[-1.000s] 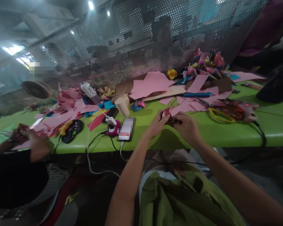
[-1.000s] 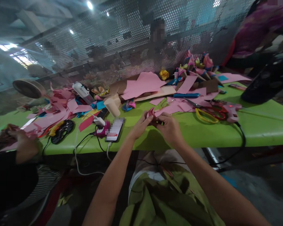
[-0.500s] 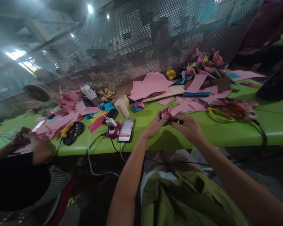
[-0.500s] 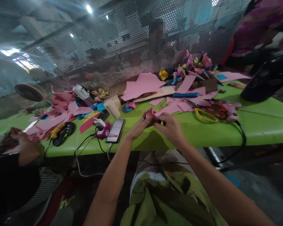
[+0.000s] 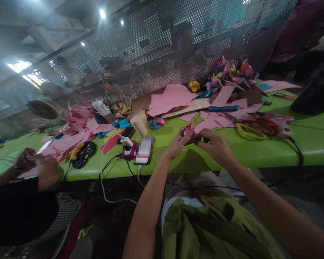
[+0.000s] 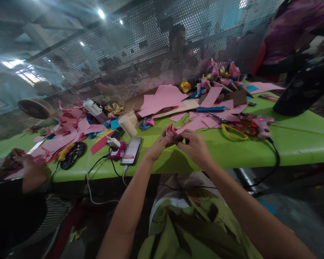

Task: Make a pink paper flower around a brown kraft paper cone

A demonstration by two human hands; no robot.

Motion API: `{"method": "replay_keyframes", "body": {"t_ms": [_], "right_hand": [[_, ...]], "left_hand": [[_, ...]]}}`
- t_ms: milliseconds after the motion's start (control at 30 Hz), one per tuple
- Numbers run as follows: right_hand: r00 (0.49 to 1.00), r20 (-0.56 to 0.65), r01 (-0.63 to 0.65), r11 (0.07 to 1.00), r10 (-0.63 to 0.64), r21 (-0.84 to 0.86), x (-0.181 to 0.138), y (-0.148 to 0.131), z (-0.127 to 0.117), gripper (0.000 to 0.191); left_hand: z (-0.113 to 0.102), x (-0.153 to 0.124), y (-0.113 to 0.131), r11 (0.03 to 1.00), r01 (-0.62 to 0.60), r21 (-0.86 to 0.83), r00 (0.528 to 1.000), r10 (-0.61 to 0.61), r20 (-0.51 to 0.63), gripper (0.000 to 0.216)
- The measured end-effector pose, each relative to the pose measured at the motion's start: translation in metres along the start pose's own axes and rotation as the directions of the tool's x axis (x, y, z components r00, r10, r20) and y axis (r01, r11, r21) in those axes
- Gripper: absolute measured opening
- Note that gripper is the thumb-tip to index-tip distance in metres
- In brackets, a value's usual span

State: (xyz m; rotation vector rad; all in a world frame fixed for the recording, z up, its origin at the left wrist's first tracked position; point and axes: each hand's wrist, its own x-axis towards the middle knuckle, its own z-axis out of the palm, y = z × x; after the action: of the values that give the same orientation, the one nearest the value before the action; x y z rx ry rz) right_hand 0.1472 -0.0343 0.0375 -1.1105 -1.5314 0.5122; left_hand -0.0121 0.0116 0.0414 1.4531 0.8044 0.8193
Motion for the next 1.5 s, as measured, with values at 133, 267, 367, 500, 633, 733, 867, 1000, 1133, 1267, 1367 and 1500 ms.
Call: {"method": "replay_keyframes", "body": {"t_ms": [133,267,367,500,633,733,867,1000,1133,1267,1367,1500], "right_hand": [[1.0,-0.002,-0.016,1.0,0.016,0.013,-0.001,0.002,0.001,0.012],[0.999,-0.01,-0.034,0.999,0.035,0.037,-0.002,0.003,0.002,0.012],[0.999,-0.021,-0.03,0.999,0.031,0.044,-0.002,0.004,0.001,0.011],[0.999,-0.037,-0.002,0.999,0.004,0.04,-0.003,0.005,0.0,0.009],[0.994,-0.113,0.003,0.999,0.004,0.054,-0.01,0.002,0.0,0.01],[0.989,-0.132,0.07,0.997,-0.067,0.017,-0.017,-0.002,0.0,0.011],[0.989,-0.083,0.116,0.991,-0.121,-0.063,-0.023,0.001,0.003,0.018],[0.986,-0.053,0.149,0.976,-0.158,-0.156,-0.024,0.006,0.002,0.019],[0.98,-0.012,0.19,0.948,-0.199,-0.257,-0.023,0.005,0.0,0.021],[0.981,-0.006,0.184,0.945,-0.193,-0.269,-0.023,0.003,0.0,0.023],[0.986,-0.01,0.161,0.968,-0.166,-0.193,-0.025,0.001,-0.001,0.022],[0.991,-0.059,0.119,0.99,-0.124,-0.074,-0.029,0.0,-0.006,0.021]], "left_hand": [[0.003,0.003,-0.001,0.999,0.008,-0.035,1.0,-0.008,-0.006,0.045],[0.001,0.005,-0.003,1.0,0.01,0.002,1.0,-0.01,-0.004,0.046],[0.001,0.004,-0.002,1.0,-0.003,0.021,1.0,0.003,-0.004,0.047],[0.004,-0.001,0.006,0.998,-0.029,0.051,0.999,0.028,0.023,0.049],[0.007,-0.007,0.013,0.989,-0.06,0.138,0.996,0.069,-0.059,0.045],[0.008,-0.008,0.011,0.98,-0.113,0.165,0.989,0.127,-0.072,0.042],[0.01,-0.008,0.006,0.966,-0.189,0.175,0.978,0.202,-0.057,0.039],[0.011,-0.009,0.006,0.967,-0.187,0.173,0.98,0.195,-0.028,0.039],[0.012,-0.012,0.011,0.962,-0.189,0.195,0.982,0.19,0.014,0.039],[0.012,-0.014,0.014,0.957,-0.198,0.212,0.98,0.196,0.029,0.038],[0.012,-0.013,0.013,0.952,-0.207,0.228,0.978,0.209,0.015,0.036],[0.01,-0.011,0.006,0.935,-0.231,0.27,0.971,0.24,0.001,0.035]]}}
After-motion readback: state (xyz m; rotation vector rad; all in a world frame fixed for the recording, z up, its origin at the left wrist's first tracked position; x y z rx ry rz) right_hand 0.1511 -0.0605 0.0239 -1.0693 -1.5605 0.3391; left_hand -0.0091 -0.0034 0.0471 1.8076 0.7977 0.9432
